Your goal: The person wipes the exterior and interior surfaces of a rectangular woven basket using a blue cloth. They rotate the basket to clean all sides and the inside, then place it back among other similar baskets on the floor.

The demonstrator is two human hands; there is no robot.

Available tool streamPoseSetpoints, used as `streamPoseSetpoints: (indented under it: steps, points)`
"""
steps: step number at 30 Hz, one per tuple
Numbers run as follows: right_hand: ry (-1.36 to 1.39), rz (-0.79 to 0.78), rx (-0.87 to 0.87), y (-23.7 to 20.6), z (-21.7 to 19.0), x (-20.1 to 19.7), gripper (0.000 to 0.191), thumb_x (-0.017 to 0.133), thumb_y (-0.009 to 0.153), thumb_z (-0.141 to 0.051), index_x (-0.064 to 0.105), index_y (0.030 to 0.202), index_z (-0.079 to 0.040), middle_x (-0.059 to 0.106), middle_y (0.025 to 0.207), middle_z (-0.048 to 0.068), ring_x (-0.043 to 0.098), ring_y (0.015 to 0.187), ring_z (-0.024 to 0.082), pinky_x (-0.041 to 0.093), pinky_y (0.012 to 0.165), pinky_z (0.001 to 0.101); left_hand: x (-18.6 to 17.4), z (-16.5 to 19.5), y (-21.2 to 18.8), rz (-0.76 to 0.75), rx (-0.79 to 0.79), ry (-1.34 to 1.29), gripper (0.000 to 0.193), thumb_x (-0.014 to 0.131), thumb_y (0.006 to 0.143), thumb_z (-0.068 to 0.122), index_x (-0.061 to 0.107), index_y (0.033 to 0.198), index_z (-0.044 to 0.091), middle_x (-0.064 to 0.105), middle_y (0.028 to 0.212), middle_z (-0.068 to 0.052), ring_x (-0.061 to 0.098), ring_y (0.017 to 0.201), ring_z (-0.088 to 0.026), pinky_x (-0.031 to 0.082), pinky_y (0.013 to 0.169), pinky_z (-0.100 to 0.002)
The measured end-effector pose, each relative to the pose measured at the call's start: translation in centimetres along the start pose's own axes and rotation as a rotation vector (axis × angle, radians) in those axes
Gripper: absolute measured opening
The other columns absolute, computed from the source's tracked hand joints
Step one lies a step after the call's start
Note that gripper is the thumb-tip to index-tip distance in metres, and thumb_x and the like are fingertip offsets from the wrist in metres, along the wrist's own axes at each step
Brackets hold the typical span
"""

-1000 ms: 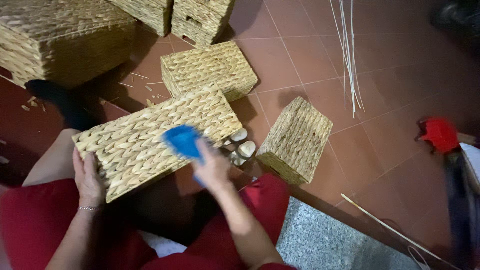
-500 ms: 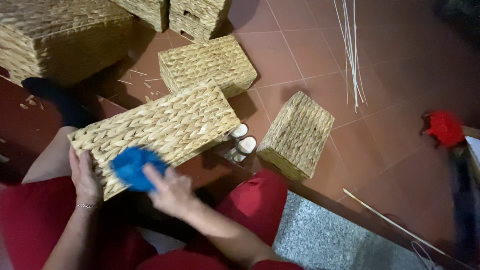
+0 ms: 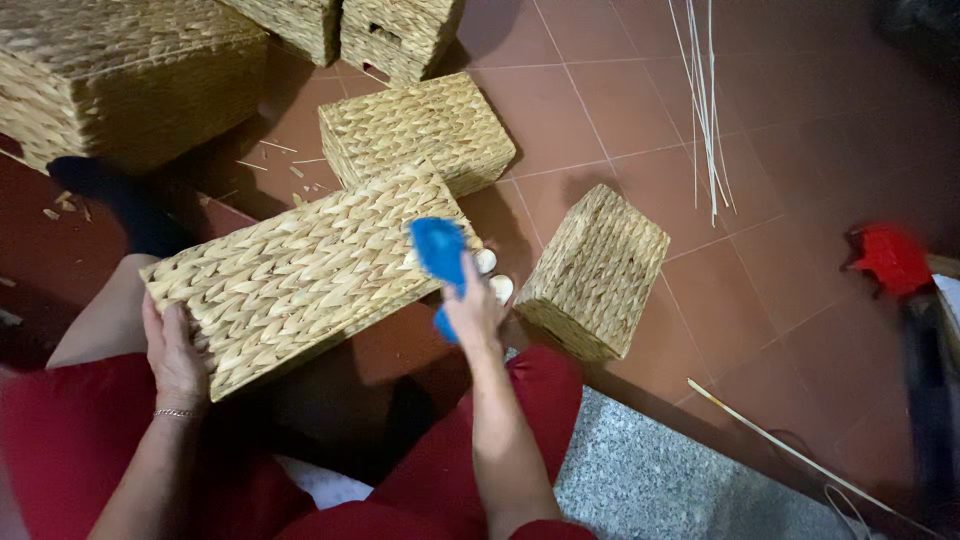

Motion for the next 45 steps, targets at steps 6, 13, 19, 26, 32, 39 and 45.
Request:
streamPoseSetpoints:
  steps: [6, 13, 19, 26, 32, 39, 45]
  points:
    - [0.004, -0.023, 0.034, -0.6, -0.4, 2.1, 0.07, 0.073, 0.09, -0.037, 0.046, 0.153, -0.023, 0.073, 0.103, 0.025, 0.072, 0.085, 0.041, 0.056, 0.076, 0.0516, -1.0, -1.0, 0.2, 0.127, -0.203, 0.128, 0.063, 0.041, 0.116, 0.033, 0.03, 0.176, 0.017, 0.041, 0.128, -0.035, 0.04, 0.094, -0.03, 0.038, 0.077, -0.04]
    - [0.227, -0.244, -0.549, -12.0, -13.6, 5.6, 0.072, 0.077, 0.09, -0.023, 0.041, 0.152, -0.029, 0.062, 0.097, 0.021, 0.069, 0.075, 0.037, 0.059, 0.058, 0.0484, -0.3, 0.1, -0.1, -0.02, -0.05, 0.017, 0.065, 0.037, 0.112, 0.045, 0.02, 0.166, 0.012, 0.049, 0.153, -0.014, 0.055, 0.132, -0.023, 0.048, 0.108, -0.037]
    - [0.197, -0.386, -0.611, -14.2, -16.7, 5.8, 0.077, 0.08, 0.082, -0.022, 0.045, 0.15, -0.03, 0.058, 0.096, 0.022, 0.066, 0.078, 0.039, 0.056, 0.065, 0.0557, 0.2, 1.0, 0.0, -0.055, 0.057, 0.157, 0.057, 0.037, 0.118, 0.039, 0.042, 0.159, 0.0, 0.05, 0.154, -0.017, 0.051, 0.138, -0.023, 0.041, 0.119, -0.037]
    - [0.135, -0.008, -0.182, -2.6, -4.6, 0.7, 0.065, 0.072, 0.087, -0.033, 0.05, 0.148, -0.026, 0.072, 0.113, 0.019, 0.073, 0.102, 0.036, 0.06, 0.085, 0.0485, 0.7, 0.3, -1.2, -0.08, -0.125, -0.134, 0.059, 0.043, 0.11, 0.041, 0.04, 0.154, 0.002, 0.052, 0.15, -0.013, 0.056, 0.133, -0.021, 0.045, 0.113, -0.036]
    - [-0.01, 0.049, 0.21, 2.0, 3.2, -0.8, 0.071, 0.073, 0.088, -0.043, 0.049, 0.152, -0.026, 0.072, 0.113, 0.022, 0.069, 0.102, 0.04, 0.054, 0.087, 0.0507, -1.9, -2.7, -5.2, -0.02, -0.141, 0.294, 0.093, 0.062, 0.096, 0.033, 0.009, 0.168, 0.008, 0.05, 0.148, -0.018, 0.054, 0.128, -0.027, 0.046, 0.106, -0.044]
    - [0.187, 0.128, -0.392, -5.0, -7.1, 2.5, 0.07, 0.077, 0.089, -0.031, 0.048, 0.153, -0.024, 0.069, 0.13, 0.022, 0.073, 0.105, 0.038, 0.06, 0.088, 0.0471, -1.8, -2.6, -7.7, -0.078, 0.047, 0.642, 0.114, 0.074, 0.079, -0.001, 0.006, 0.169, 0.017, 0.051, 0.154, -0.015, 0.054, 0.136, -0.025, 0.047, 0.11, -0.039]
    - [0.25, -0.36, -0.652, -14.7, -16.3, 7.1, 0.078, 0.08, 0.083, -0.023, 0.047, 0.154, -0.028, 0.059, 0.104, 0.021, 0.067, 0.081, 0.037, 0.057, 0.068, 0.0516, -0.8, -1.5, -7.2, -0.075, 0.148, 0.541, 0.104, 0.071, 0.081, -0.002, 0.013, 0.165, 0.016, 0.046, 0.152, -0.012, 0.05, 0.135, -0.023, 0.046, 0.109, -0.037]
Point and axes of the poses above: each hand's wrist, its own y-axis towards the middle knuckle, its own x-axis out of the palm, z = x × y, the point moved 6 cm from there along y, towards the middle knuckle
